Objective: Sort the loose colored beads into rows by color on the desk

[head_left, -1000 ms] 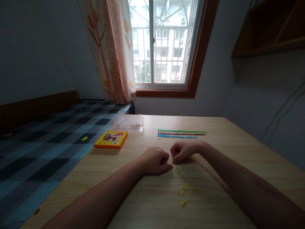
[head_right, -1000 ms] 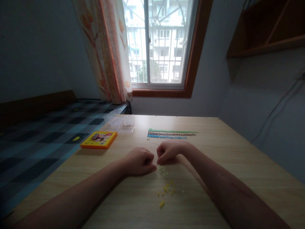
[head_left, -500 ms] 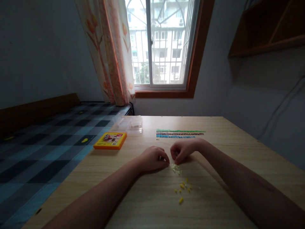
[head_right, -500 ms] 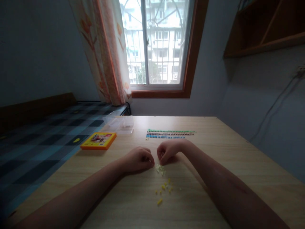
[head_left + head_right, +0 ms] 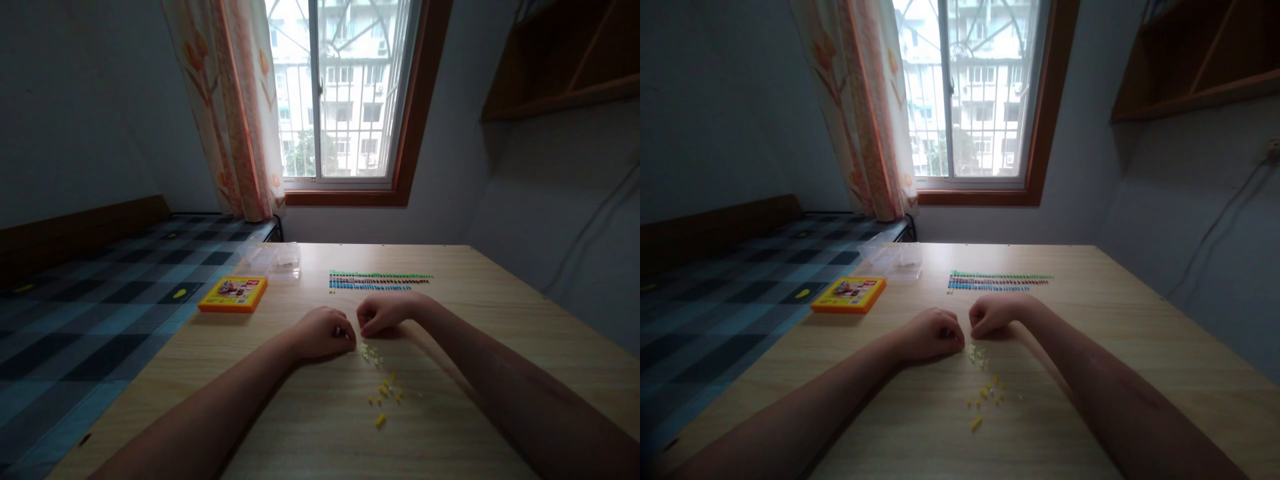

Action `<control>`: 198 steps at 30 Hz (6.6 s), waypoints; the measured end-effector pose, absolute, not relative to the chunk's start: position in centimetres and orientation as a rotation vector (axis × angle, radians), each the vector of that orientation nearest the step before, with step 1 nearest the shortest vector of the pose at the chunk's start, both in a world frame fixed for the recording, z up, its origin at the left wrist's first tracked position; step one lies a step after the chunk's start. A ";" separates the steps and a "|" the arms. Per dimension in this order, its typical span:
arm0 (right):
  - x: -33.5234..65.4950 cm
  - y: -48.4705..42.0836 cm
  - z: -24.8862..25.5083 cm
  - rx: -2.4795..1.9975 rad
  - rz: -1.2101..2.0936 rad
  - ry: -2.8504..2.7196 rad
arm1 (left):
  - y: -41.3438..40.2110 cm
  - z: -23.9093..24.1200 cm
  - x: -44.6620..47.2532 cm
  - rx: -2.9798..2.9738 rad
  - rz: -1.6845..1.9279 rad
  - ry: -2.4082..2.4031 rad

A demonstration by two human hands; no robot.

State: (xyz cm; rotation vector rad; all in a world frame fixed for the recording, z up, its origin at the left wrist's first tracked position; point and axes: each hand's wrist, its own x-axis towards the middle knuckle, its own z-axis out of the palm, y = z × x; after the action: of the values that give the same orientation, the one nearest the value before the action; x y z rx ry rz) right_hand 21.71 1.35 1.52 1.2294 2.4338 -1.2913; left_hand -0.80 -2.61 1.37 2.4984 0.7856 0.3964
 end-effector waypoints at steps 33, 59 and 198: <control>21.4 1.3 1.1 1.294 -1.403 2.418 | -3.0 1.2 -0.6 2.564 0.405 0.834; 21.3 1.2 0.4 1.384 -1.498 2.397 | -3.2 1.2 -0.4 2.650 0.385 0.880; 21.7 1.1 2.2 1.114 -1.082 2.543 | -2.3 1.1 -0.5 2.577 0.339 0.784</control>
State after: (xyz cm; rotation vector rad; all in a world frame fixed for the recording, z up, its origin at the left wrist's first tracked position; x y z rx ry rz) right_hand 21.70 1.10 2.22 1.1142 2.5427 -1.0816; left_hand -0.55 -2.33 1.13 2.5774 0.7838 0.3393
